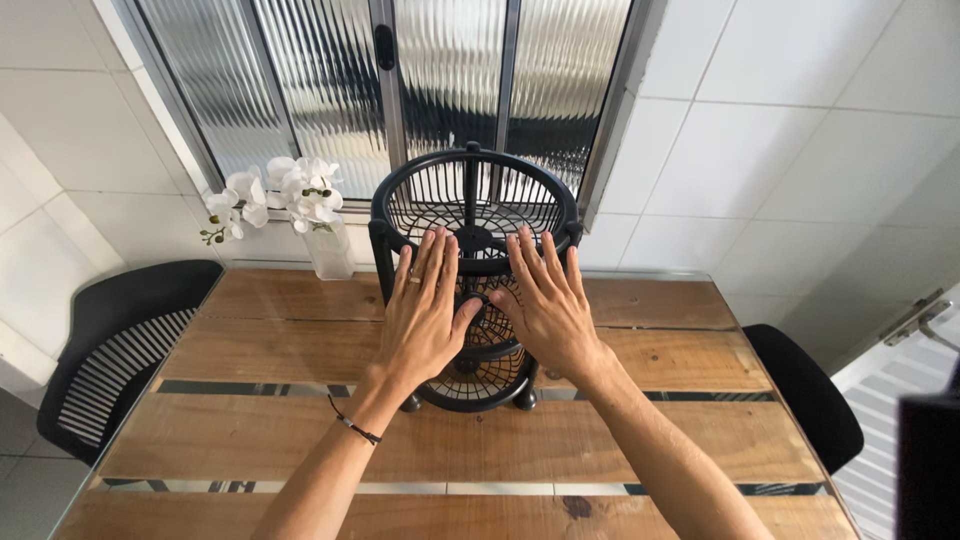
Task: The person assembles a black wire plant stand by connecting circular wire baskets to a central vertical pole and inserting horizontal support rods. They secure the components by hand and adjust the structure to ensure stability.
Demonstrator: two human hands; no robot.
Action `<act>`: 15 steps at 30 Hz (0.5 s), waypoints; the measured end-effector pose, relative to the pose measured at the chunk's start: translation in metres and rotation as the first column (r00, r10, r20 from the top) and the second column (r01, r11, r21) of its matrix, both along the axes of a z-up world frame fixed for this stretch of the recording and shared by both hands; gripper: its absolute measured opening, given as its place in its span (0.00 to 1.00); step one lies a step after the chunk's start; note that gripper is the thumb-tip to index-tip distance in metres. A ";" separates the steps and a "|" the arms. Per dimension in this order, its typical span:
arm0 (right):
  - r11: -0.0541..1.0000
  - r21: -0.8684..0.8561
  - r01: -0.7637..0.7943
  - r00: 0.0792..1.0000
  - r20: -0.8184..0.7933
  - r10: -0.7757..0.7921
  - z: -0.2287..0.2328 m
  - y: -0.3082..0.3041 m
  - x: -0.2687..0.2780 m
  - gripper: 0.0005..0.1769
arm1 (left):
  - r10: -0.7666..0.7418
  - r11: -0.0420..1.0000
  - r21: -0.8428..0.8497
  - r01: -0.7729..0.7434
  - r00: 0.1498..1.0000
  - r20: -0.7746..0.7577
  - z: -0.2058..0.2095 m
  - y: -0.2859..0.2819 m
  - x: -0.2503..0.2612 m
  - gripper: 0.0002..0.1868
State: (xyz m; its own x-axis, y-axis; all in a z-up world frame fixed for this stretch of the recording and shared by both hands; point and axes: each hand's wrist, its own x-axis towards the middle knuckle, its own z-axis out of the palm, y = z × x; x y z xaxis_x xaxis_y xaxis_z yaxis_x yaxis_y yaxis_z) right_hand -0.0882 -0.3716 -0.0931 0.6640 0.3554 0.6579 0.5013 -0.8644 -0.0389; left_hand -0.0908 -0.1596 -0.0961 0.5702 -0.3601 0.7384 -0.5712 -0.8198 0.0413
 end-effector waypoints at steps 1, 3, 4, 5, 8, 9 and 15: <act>1.000 -0.001 -0.004 1.000 0.000 0.004 0.001 0.000 -0.001 0.41 | -0.004 1.000 -0.002 0.004 1.000 -0.006 0.000 0.000 -0.001 0.44; 1.000 0.014 -0.001 1.000 -0.026 0.002 0.002 -0.001 -0.004 0.42 | -0.001 1.000 0.002 0.001 1.000 -0.012 0.002 -0.002 -0.002 0.43; 1.000 0.021 -0.001 0.999 -0.038 0.002 0.003 -0.001 -0.005 0.42 | 0.006 1.000 0.008 -0.006 1.000 -0.012 0.002 -0.002 -0.002 0.44; 1.000 0.014 0.006 0.999 -0.042 -0.006 0.005 0.000 -0.005 0.43 | 0.015 1.000 0.014 -0.015 1.000 -0.012 0.003 -0.003 -0.003 0.44; 1.000 -0.001 0.020 0.999 -0.049 -0.020 0.007 -0.001 -0.006 0.44 | 0.014 1.000 0.023 -0.014 1.000 -0.007 0.004 -0.002 -0.006 0.44; 1.000 -0.003 0.019 0.999 -0.048 -0.019 0.006 -0.001 -0.007 0.44 | 0.018 1.000 0.020 -0.018 1.000 -0.009 0.004 -0.001 -0.007 0.44; 0.999 -0.009 0.031 0.998 -0.056 -0.031 0.003 -0.001 -0.004 0.45 | 0.026 1.000 0.008 -0.026 0.999 -0.020 0.004 0.003 -0.010 0.44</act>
State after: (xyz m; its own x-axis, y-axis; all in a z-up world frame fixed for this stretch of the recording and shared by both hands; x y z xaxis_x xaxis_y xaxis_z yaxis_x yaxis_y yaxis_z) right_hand -0.0924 -0.3727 -0.0898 0.7105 0.3393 0.6165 0.4714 -0.8799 -0.0589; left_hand -0.1006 -0.1564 -0.0923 0.5939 -0.3505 0.7241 -0.5489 -0.8346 0.0462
